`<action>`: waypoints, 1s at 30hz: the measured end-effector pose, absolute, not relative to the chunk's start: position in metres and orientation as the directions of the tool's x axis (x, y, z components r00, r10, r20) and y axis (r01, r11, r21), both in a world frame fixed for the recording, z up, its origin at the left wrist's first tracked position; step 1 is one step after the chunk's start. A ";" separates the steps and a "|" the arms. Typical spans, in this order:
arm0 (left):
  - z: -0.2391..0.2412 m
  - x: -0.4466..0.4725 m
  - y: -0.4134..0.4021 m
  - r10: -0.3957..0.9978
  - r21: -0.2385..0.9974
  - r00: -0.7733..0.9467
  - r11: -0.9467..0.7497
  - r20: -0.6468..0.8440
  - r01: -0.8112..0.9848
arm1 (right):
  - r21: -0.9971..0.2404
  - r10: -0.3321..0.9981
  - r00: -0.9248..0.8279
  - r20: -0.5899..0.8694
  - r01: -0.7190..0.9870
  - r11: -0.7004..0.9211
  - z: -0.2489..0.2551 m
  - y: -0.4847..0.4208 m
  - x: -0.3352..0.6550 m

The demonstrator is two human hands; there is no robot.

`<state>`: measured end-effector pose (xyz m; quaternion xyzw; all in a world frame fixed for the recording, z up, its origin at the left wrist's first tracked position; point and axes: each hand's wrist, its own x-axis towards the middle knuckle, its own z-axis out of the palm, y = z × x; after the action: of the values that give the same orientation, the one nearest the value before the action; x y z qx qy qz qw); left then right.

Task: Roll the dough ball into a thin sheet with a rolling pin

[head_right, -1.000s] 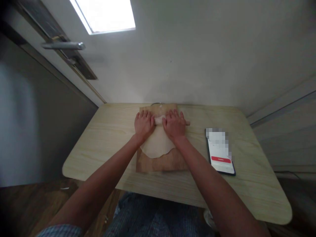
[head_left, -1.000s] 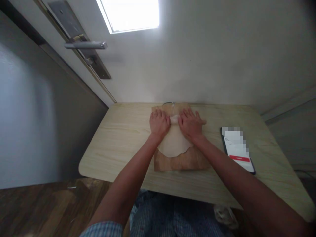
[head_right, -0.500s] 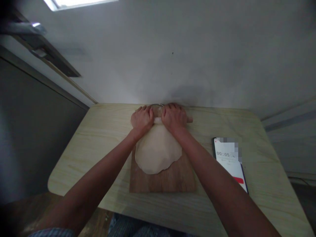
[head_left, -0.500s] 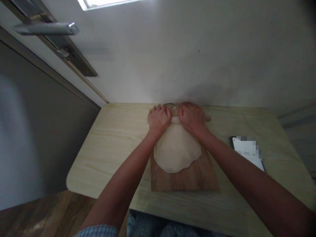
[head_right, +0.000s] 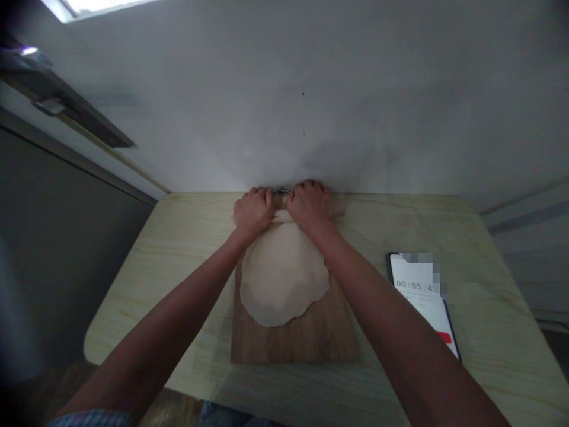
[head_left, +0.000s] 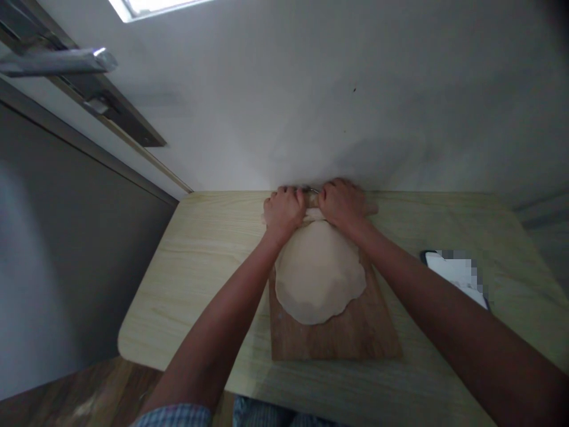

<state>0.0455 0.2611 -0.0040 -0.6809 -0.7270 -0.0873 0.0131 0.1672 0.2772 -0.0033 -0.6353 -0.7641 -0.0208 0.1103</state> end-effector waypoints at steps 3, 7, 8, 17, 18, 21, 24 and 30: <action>-0.006 0.046 0.256 0.987 0.104 -0.072 0.057 0.147 0.993 | -0.112 0.967 -0.162 0.197 0.976 0.187 -0.002 0.272 0.168; -0.010 0.048 0.243 0.982 0.111 -0.065 0.045 0.175 0.993 | -0.101 0.959 -0.167 0.228 0.976 0.194 -0.002 0.259 0.170; -0.011 0.049 0.240 0.980 0.101 -0.065 0.047 0.188 0.994 | -0.096 0.957 -0.175 0.231 0.975 0.201 -0.003 0.256 0.170; -0.014 0.052 0.210 0.940 0.060 -0.001 -0.021 0.341 0.998 | -0.077 0.918 -0.252 0.305 0.955 0.287 -0.010 0.231 0.175; -0.013 0.052 0.207 0.937 0.061 0.004 -0.027 0.348 0.998 | -0.083 0.917 -0.255 0.307 0.953 0.293 -0.010 0.228 0.176; -0.013 0.053 0.199 0.933 0.062 0.008 -0.032 0.360 0.998 | -0.107 0.914 -0.261 0.309 0.946 0.306 -0.011 0.220 0.179; -0.012 0.053 0.190 0.942 0.065 0.017 -0.041 0.334 0.997 | -0.139 0.911 -0.259 0.322 0.939 0.316 -0.014 0.211 0.182; -0.011 0.055 0.170 0.947 0.058 0.056 -0.078 0.316 0.995 | -0.166 0.894 -0.268 0.359 0.924 0.343 -0.021 0.193 0.188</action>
<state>0.0546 0.1702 -0.0112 -0.7213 -0.6733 -0.1370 0.0879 0.1883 0.1931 -0.0206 -0.5717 -0.7952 -0.0383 0.1984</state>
